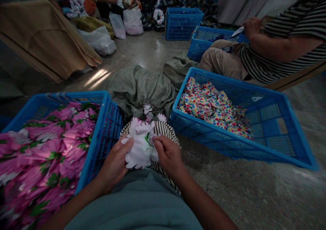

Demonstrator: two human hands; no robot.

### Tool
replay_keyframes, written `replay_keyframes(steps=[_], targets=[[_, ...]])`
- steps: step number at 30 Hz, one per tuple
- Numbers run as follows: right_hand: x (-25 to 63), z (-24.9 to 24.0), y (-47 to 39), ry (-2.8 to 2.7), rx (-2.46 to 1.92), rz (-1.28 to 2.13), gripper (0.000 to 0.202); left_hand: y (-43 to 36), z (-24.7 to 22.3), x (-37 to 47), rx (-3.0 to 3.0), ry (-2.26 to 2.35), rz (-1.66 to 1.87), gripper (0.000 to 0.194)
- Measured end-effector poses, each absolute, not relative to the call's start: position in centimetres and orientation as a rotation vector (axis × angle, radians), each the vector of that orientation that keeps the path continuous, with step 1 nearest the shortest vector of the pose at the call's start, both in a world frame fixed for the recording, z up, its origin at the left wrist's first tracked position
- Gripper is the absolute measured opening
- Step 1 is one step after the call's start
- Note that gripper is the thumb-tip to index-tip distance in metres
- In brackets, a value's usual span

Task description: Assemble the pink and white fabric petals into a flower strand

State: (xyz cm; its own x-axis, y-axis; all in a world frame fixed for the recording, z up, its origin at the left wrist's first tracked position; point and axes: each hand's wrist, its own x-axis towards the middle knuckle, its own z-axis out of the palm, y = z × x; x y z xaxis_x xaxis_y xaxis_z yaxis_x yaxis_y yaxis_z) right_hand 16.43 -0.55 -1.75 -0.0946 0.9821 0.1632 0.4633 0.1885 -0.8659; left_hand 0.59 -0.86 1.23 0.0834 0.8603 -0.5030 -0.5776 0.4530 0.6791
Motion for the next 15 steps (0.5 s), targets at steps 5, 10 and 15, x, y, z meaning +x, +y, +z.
replay_keyframes(steps=[5,10,15], targets=[[16.6,-1.4,0.4,-1.477,-1.184,1.386,0.023,-0.9,1.4,0.5,0.362,0.971,1.059,0.011],[16.8,-1.2,1.1,-1.294,-0.975,1.843,0.032,-1.0,1.6,0.4,0.383,0.953,1.009,0.01],[17.0,-1.1,1.0,-1.345,-0.986,1.761,0.031,-1.0,1.7,0.5,0.394,0.972,1.013,0.013]])
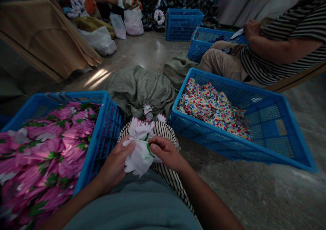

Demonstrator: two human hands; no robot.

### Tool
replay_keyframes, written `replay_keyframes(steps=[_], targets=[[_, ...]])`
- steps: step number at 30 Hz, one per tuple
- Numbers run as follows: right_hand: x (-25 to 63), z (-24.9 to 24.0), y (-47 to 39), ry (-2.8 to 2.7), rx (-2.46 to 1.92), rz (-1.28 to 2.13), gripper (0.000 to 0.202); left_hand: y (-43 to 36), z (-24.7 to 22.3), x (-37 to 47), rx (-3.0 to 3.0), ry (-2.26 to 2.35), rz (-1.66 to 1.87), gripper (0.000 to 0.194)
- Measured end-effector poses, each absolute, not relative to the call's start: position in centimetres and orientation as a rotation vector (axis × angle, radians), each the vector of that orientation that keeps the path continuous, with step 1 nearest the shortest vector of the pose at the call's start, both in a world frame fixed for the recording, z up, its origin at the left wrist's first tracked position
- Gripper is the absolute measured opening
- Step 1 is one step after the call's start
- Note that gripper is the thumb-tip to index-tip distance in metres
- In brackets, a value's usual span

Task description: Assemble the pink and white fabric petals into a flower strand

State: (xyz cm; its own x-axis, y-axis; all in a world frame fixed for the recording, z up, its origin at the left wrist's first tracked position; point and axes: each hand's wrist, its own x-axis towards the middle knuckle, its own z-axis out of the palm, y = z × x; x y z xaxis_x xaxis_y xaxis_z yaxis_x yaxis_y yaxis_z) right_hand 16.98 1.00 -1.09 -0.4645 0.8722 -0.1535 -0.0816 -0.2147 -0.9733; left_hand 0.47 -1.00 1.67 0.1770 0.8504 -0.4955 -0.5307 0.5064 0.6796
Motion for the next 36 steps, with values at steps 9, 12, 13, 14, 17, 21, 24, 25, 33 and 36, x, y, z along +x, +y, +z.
replay_keyframes(steps=[9,12,13,14,17,21,24,25,33,36], targets=[[17.1,-1.1,0.9,-1.729,-1.018,1.276,0.022,-0.9,2.0,0.7,0.404,0.96,1.001,0.013],[16.9,-1.1,1.0,-1.784,-1.036,1.159,0.023,-1.0,1.9,0.6,0.402,0.956,1.001,0.013],[16.9,-1.0,1.0,-1.788,-1.05,1.149,0.024,-1.0,1.8,0.6,0.404,0.954,1.0,0.014],[16.8,-1.0,1.0,-1.786,-1.066,1.145,0.026,-1.0,1.8,0.6,0.405,0.952,0.999,0.014],[16.8,-0.9,0.9,-1.731,-1.13,1.142,0.026,-1.2,1.7,0.5,0.413,0.958,0.992,0.015],[17.2,-1.3,0.2,-1.593,-1.177,1.203,0.024,-1.2,1.6,0.4,0.466,0.987,1.008,0.016],[17.4,-1.9,-0.3,-1.541,-1.135,1.354,0.026,-1.3,1.5,0.4,0.489,1.001,1.016,0.018],[17.3,-2.0,-0.4,-1.526,-1.119,1.412,0.028,-1.3,1.5,0.4,0.486,0.998,1.013,0.018],[16.8,-0.7,-0.1,-1.742,-1.067,1.179,0.024,-1.5,1.3,0.4,0.502,0.991,1.003,0.015],[16.7,-0.5,0.1,-1.823,-1.08,1.058,0.023,-1.4,1.3,0.4,0.475,0.995,1.009,0.019]])
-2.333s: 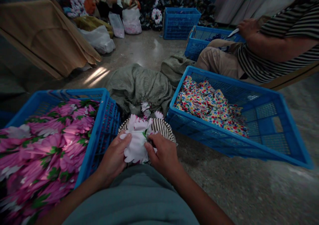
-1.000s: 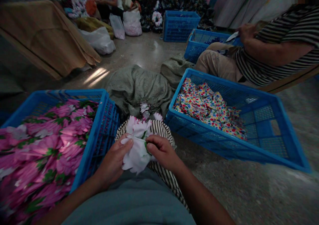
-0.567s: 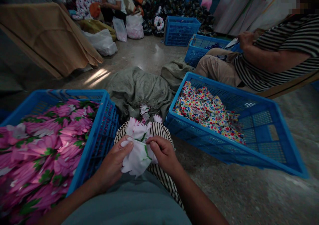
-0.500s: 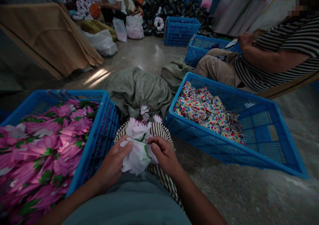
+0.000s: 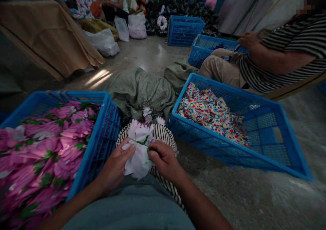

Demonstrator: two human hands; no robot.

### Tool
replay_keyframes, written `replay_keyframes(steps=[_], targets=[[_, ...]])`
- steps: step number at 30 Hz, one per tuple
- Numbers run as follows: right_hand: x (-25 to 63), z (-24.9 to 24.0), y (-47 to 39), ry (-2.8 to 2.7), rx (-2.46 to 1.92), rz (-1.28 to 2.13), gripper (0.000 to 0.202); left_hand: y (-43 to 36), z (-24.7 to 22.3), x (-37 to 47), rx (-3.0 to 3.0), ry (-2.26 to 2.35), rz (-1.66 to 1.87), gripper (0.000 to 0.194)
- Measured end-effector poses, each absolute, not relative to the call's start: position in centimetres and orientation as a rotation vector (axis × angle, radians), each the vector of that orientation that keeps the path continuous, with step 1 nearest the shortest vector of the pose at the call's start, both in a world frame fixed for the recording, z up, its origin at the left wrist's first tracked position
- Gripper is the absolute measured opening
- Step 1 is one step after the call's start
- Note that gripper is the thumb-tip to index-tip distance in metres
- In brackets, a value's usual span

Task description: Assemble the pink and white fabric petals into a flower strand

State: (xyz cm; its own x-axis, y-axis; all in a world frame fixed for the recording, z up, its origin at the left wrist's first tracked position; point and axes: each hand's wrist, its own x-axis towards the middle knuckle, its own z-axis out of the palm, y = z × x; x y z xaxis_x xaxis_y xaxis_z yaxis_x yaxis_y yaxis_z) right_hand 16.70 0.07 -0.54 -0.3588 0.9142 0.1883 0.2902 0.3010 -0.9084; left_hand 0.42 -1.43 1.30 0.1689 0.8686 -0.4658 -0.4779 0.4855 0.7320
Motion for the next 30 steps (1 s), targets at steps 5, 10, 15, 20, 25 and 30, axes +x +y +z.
replay_keyframes(steps=[5,10,15,20,25,30], targets=[[16.64,-0.55,0.2,-1.845,-1.115,1.036,0.025,-1.34,1.28,0.46,0.5,0.989,0.99,0.017],[16.68,-0.51,0.32,-1.734,-1.19,1.188,0.034,-1.34,1.25,0.27,0.518,0.985,0.963,0.016],[17.15,-0.95,-0.08,-1.568,-1.143,1.399,0.026,-1.32,0.95,0.05,0.547,1.014,0.994,0.013],[17.25,-0.88,-0.44,-1.674,-1.079,1.283,0.025,-1.35,0.91,0.25,0.551,1.027,0.986,0.014],[17.01,-0.33,-0.14,-1.766,-1.074,1.201,0.025,-1.41,1.07,0.32,0.561,1.012,0.969,0.015],[16.83,-0.44,-0.05,-1.675,-1.112,1.234,0.031,-1.51,0.79,0.19,0.591,1.004,0.945,0.013]])
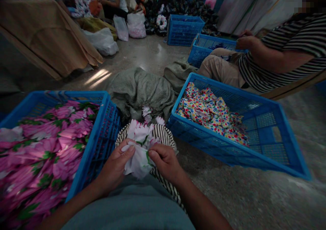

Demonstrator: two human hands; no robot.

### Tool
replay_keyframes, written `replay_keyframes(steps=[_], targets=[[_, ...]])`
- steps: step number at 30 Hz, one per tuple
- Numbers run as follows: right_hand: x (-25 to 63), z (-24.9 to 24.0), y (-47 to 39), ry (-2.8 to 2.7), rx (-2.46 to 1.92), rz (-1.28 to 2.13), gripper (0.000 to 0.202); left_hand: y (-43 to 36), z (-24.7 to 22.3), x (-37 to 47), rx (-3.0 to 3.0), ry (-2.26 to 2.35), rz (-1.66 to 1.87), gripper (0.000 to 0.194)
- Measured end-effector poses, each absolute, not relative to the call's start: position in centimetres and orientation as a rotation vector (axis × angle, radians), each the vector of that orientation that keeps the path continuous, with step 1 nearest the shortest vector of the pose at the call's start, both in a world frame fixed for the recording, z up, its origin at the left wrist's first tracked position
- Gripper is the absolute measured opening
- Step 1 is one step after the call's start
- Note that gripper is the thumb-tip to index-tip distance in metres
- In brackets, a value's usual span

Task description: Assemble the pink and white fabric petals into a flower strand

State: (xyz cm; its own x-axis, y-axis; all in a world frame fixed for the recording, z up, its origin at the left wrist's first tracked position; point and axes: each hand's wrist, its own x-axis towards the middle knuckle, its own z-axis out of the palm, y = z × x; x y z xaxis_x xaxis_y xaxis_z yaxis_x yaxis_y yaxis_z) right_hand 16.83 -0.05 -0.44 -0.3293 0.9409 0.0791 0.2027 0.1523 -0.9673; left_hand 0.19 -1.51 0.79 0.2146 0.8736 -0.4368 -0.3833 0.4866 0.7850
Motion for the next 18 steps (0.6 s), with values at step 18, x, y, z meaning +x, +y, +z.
replay_keyframes(steps=[18], targets=[[18.0,-1.0,-0.6,-1.037,-0.765,2.207,0.029,-1.8,1.2,-1.0,1.298,1.198,0.852,0.02]])
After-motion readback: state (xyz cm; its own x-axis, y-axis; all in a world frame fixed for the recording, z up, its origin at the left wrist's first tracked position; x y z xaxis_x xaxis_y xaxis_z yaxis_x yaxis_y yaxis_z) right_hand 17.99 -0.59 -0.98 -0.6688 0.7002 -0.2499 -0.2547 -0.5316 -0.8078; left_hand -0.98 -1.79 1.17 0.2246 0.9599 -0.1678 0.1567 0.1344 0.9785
